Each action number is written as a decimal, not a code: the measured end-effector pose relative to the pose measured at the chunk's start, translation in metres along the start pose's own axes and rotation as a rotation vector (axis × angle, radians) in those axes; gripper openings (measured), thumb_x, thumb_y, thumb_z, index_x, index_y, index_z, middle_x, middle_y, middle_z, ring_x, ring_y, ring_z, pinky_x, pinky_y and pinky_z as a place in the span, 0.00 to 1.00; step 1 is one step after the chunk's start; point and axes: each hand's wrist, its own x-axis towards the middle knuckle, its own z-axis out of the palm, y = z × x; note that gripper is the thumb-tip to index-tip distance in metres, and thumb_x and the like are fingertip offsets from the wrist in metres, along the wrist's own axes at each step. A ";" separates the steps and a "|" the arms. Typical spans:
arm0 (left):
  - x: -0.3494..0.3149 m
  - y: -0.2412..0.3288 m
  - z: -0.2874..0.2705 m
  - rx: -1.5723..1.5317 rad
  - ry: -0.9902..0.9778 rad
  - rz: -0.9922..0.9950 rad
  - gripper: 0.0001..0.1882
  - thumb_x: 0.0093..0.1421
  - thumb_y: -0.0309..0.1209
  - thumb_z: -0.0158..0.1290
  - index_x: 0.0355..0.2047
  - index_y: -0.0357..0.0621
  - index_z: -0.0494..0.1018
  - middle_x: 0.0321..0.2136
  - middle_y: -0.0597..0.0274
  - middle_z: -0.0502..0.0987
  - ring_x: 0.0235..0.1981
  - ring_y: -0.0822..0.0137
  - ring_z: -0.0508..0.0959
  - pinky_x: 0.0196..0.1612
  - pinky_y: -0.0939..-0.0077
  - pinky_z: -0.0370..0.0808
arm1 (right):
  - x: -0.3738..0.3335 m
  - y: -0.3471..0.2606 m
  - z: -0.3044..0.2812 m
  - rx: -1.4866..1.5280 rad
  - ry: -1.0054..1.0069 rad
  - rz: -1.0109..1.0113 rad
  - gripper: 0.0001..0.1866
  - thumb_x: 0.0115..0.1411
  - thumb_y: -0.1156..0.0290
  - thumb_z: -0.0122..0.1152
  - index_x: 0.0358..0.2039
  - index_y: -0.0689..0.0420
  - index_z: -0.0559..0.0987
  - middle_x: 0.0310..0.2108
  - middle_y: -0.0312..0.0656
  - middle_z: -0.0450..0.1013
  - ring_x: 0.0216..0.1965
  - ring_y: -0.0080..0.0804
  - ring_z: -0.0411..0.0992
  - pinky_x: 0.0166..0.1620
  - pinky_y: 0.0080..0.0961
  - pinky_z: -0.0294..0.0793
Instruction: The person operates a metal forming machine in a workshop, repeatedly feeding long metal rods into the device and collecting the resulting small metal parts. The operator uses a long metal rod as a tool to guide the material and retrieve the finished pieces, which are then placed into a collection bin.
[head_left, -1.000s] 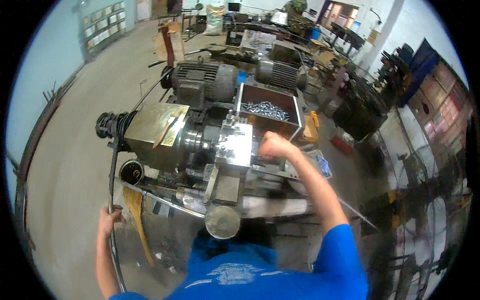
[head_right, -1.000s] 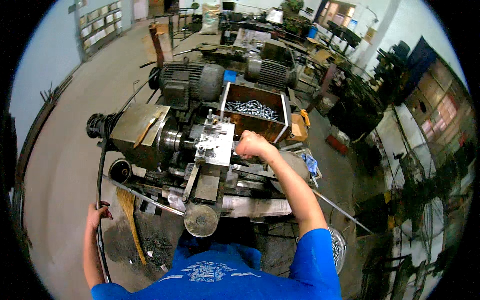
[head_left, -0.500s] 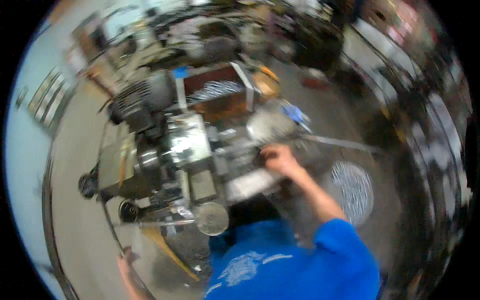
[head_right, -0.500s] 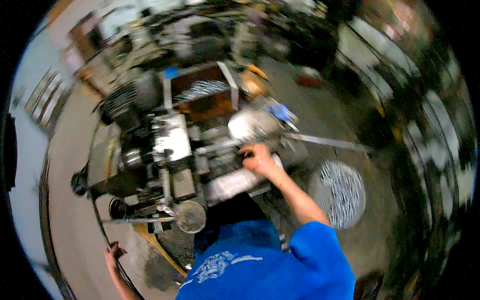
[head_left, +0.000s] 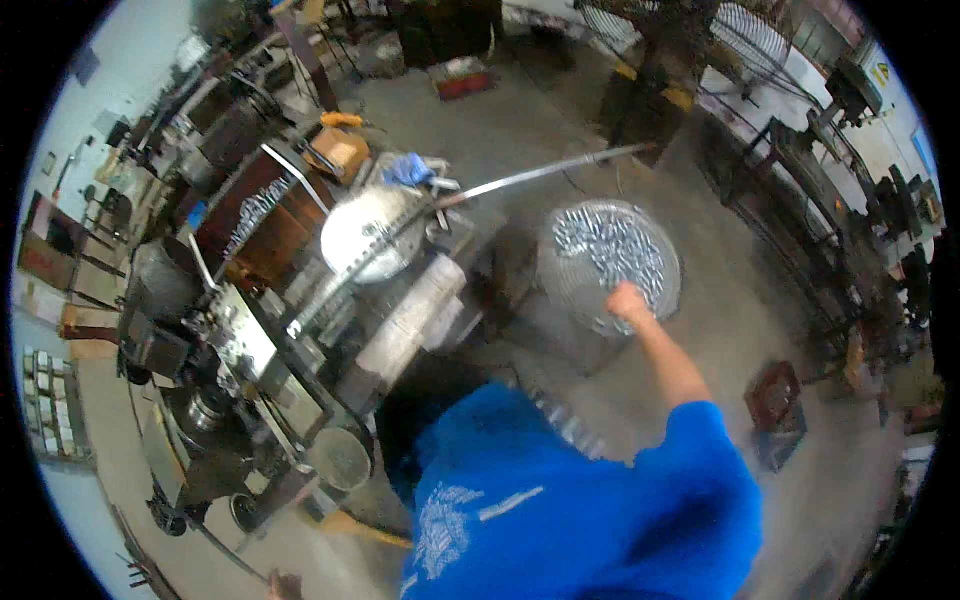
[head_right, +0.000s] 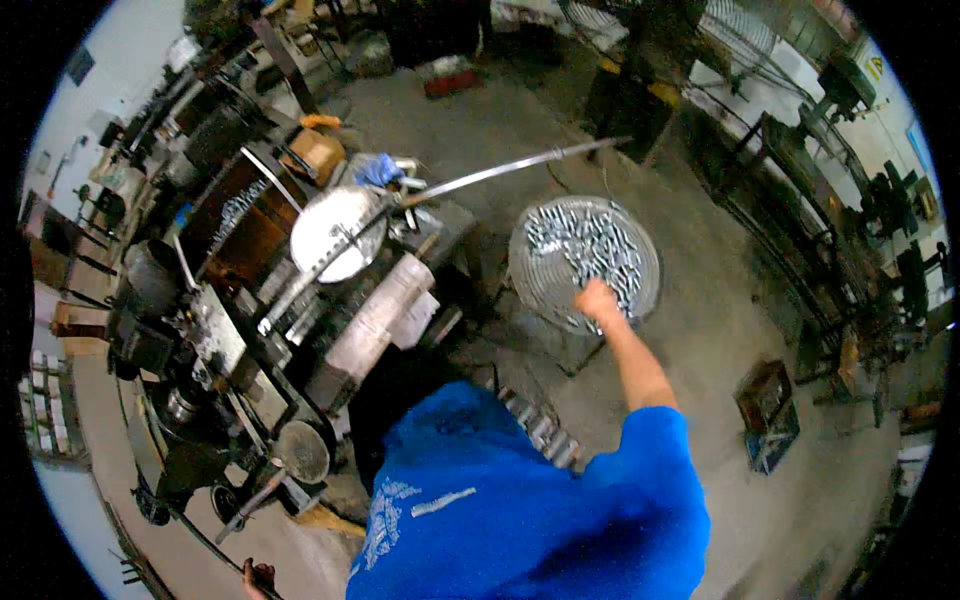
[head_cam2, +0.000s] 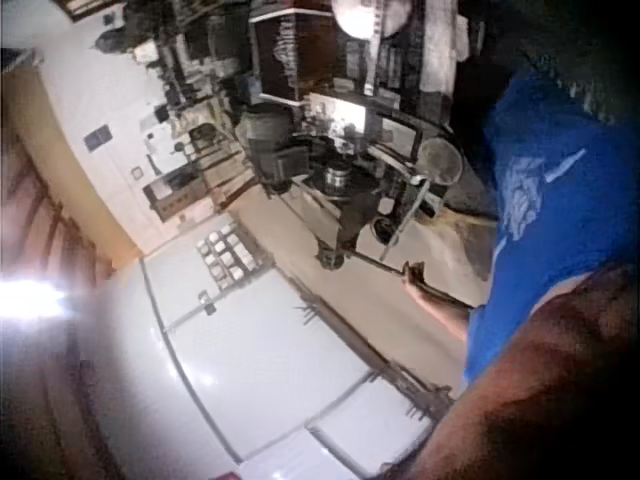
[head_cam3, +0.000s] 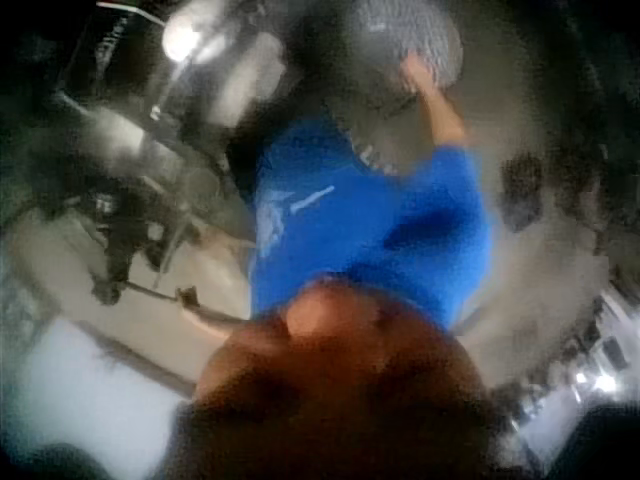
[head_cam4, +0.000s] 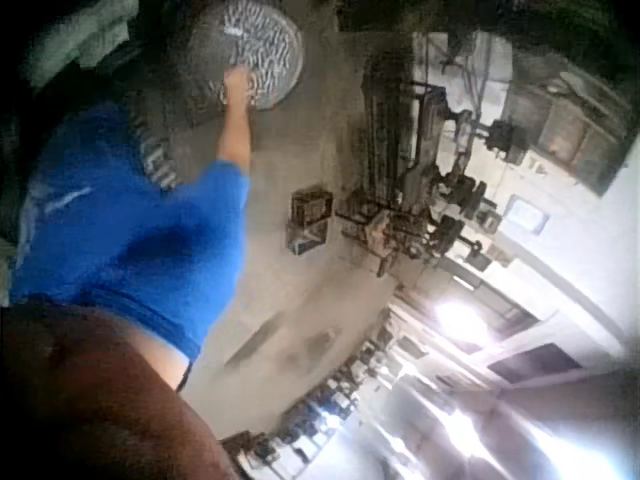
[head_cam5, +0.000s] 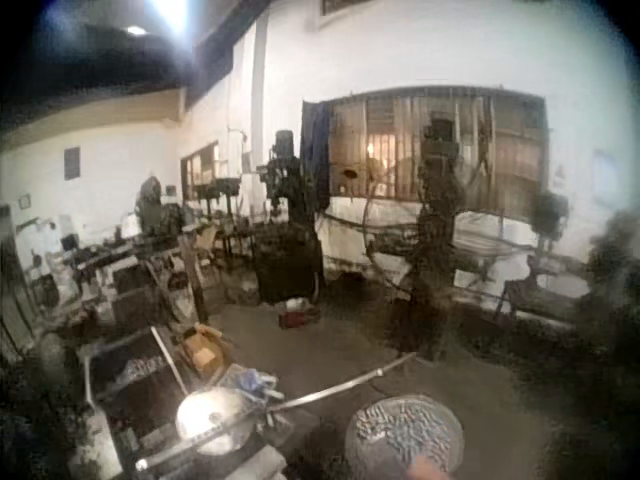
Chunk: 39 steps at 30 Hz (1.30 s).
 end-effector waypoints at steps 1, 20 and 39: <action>-0.012 -0.053 0.026 0.885 -0.005 0.291 0.30 0.62 0.40 0.34 0.60 0.40 0.40 0.48 0.54 0.61 0.43 0.63 0.63 0.58 0.60 0.47 | -0.002 -0.005 0.002 0.038 0.057 0.010 0.17 0.37 0.63 0.56 0.27 0.60 0.77 0.31 0.54 0.73 0.35 0.44 0.73 0.40 0.33 0.73; -0.057 -0.148 0.111 1.268 -0.044 0.368 0.27 0.60 0.39 0.38 0.56 0.38 0.49 0.44 0.52 0.65 0.39 0.62 0.66 0.55 0.59 0.53 | 0.024 -0.062 0.006 -0.116 -0.224 -0.132 0.19 0.52 0.61 0.46 0.41 0.56 0.74 0.48 0.46 0.66 0.53 0.38 0.60 0.53 0.29 0.60; -0.062 -0.142 0.101 1.365 -0.019 0.347 0.24 0.58 0.38 0.43 0.51 0.36 0.58 0.40 0.51 0.70 0.35 0.61 0.69 0.51 0.59 0.60 | 0.028 -0.055 0.036 -0.065 -0.187 -0.096 0.22 0.53 0.60 0.44 0.46 0.56 0.70 0.51 0.44 0.64 0.51 0.39 0.64 0.51 0.30 0.63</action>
